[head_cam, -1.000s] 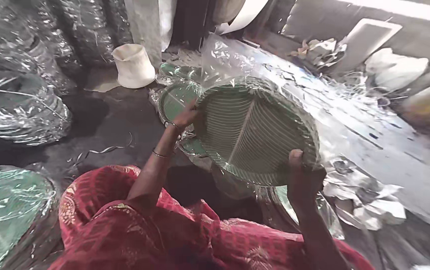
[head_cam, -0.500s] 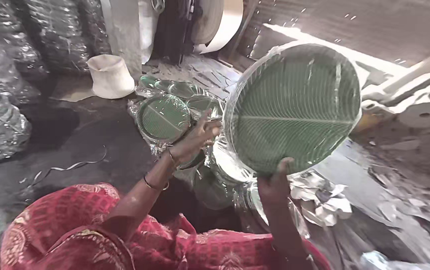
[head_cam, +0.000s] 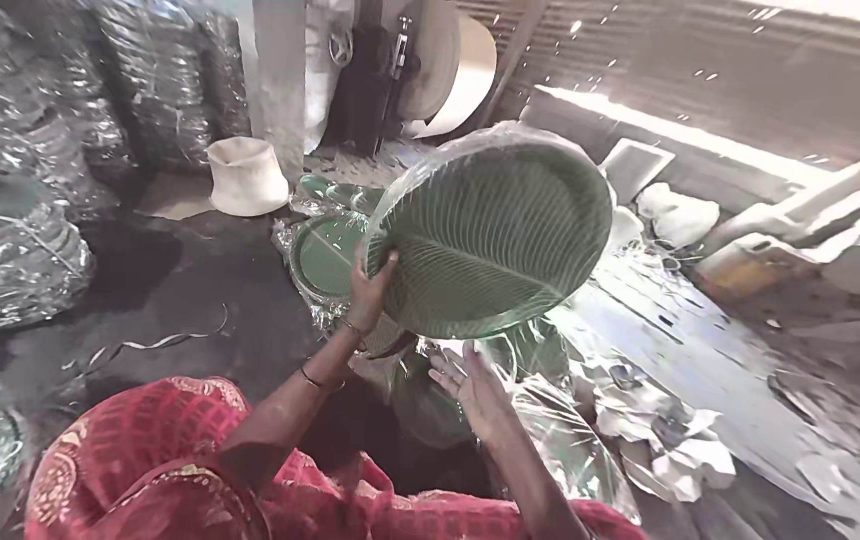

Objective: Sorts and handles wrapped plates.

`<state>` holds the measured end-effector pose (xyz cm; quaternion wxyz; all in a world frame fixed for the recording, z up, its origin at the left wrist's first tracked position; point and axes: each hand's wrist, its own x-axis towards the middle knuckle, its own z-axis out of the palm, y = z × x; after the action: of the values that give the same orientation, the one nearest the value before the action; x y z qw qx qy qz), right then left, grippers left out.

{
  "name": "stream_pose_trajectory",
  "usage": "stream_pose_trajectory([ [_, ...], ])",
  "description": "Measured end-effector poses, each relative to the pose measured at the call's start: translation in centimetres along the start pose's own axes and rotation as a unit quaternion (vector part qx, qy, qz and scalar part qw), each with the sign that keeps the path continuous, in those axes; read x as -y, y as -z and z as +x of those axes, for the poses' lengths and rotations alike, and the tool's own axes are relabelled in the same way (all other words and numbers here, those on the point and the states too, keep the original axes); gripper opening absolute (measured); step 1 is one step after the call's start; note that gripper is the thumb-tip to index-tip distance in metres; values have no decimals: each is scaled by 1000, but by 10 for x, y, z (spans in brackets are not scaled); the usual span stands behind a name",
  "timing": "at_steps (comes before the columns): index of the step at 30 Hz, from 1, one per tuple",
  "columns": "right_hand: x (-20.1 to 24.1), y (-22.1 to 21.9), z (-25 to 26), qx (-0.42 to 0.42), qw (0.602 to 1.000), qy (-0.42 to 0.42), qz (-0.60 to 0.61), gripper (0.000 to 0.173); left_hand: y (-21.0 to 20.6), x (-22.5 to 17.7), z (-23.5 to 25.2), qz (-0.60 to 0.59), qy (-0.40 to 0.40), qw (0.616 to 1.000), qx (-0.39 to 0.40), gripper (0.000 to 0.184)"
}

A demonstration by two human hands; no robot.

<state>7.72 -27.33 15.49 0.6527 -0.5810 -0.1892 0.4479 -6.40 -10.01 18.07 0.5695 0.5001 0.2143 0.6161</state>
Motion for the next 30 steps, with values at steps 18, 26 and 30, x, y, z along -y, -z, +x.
stream_pose_trajectory([
  [18,57,47,10,-103,810,457,-352,110,34,-37,15,231,-196,916,264,105],
  [26,53,54,3,-94,844,356,-391,80,22,-37,32,236,-223,883,339,106],
  [30,53,51,1,-77,869,368,-323,100,25,-39,32,170,-217,905,325,109],
])
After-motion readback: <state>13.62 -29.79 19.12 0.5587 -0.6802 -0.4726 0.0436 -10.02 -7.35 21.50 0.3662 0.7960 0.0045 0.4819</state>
